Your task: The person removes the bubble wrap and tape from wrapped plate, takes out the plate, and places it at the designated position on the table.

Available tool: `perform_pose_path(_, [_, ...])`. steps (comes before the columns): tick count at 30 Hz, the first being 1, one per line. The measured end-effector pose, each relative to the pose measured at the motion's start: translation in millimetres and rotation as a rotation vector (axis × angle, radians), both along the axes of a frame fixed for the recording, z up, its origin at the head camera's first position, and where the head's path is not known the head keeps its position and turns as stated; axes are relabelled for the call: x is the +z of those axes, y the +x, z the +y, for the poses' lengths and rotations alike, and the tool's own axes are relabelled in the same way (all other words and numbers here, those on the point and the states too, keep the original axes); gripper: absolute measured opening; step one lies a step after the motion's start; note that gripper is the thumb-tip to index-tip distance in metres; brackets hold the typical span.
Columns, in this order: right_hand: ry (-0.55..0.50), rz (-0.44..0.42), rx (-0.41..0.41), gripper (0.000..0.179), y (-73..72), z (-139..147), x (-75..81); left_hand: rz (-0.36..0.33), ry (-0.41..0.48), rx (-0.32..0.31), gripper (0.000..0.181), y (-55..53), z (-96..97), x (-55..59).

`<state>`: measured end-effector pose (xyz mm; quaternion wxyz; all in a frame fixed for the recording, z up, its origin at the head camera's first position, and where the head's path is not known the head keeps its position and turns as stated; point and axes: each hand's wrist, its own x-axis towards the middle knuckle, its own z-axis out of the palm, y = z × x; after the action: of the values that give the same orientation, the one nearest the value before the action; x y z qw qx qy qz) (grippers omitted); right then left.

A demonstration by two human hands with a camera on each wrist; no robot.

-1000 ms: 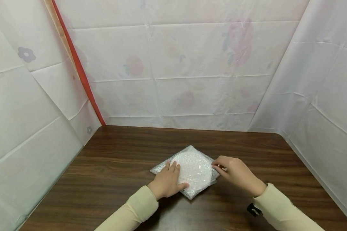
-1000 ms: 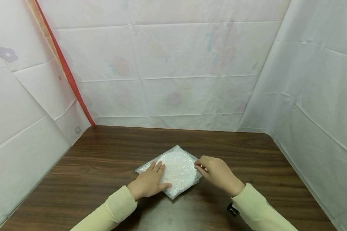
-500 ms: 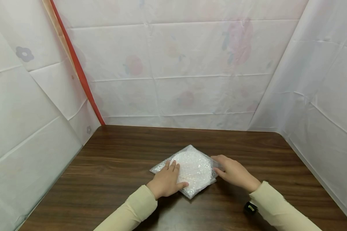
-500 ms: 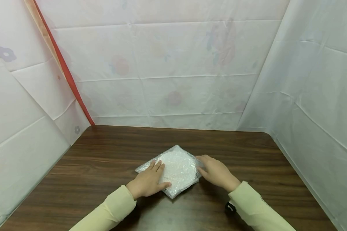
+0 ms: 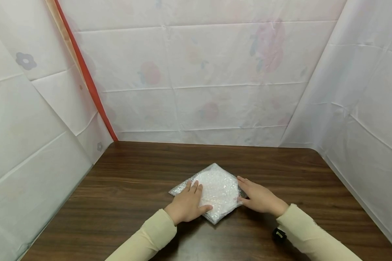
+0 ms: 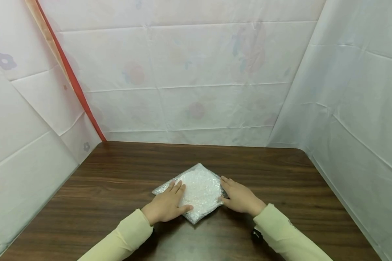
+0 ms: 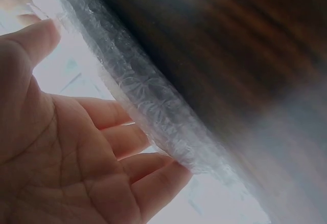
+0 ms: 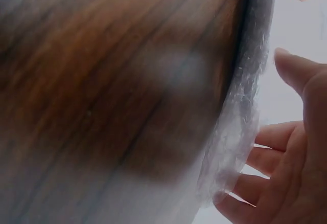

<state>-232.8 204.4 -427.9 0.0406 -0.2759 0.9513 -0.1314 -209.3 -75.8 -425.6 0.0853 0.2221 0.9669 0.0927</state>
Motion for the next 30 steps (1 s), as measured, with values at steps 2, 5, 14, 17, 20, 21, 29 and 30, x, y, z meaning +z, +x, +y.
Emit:
perform_pose_path(2, [0.016, -0.01, 0.006, 0.069, 0.3, -0.9, -0.4, -0.003, 0.006, -0.001, 0.088, 0.5, -0.2, 0.5])
perform_pose_path(5, [0.037, -0.012, 0.006, 0.072, 0.8, -2.0, -2.1, -0.019, 0.015, -0.001, 0.088, 1.2, -0.9, 1.0])
perform_pose_path(14, [0.07, 0.005, 0.007, 0.073, 1.8, -5.2, -5.1, -0.032, 0.041, -0.017, 0.087, -0.3, -7.5, 0.4])
perform_pose_path(17, [0.077, 0.0, 0.003, 0.074, 2.2, -6.2, -4.0, -0.006, 0.056, -0.023, 0.085, -1.7, -10.2, 0.8])
perform_pose_path(20, [0.069, -0.003, -0.003, 0.077, 2.6, -7.0, -2.9, 0.031, 0.064, -0.026, 0.082, -3.4, -12.3, 1.5])
perform_pose_path(21, [0.069, -0.006, -0.01, 0.078, 2.7, -7.4, -2.8, 0.046, 0.067, -0.025, 0.081, -4.2, -12.9, 1.5])
perform_pose_path(29, [0.044, -0.005, -0.024, 0.082, 2.3, -13.3, -2.4, 0.236, 0.115, -0.042, 0.066, -10.3, -15.4, 5.9])
perform_pose_path(30, [0.045, -0.002, -0.024, 0.082, 2.4, -13.9, -2.2, 0.261, 0.121, -0.042, 0.063, -11.4, -15.8, 6.2])
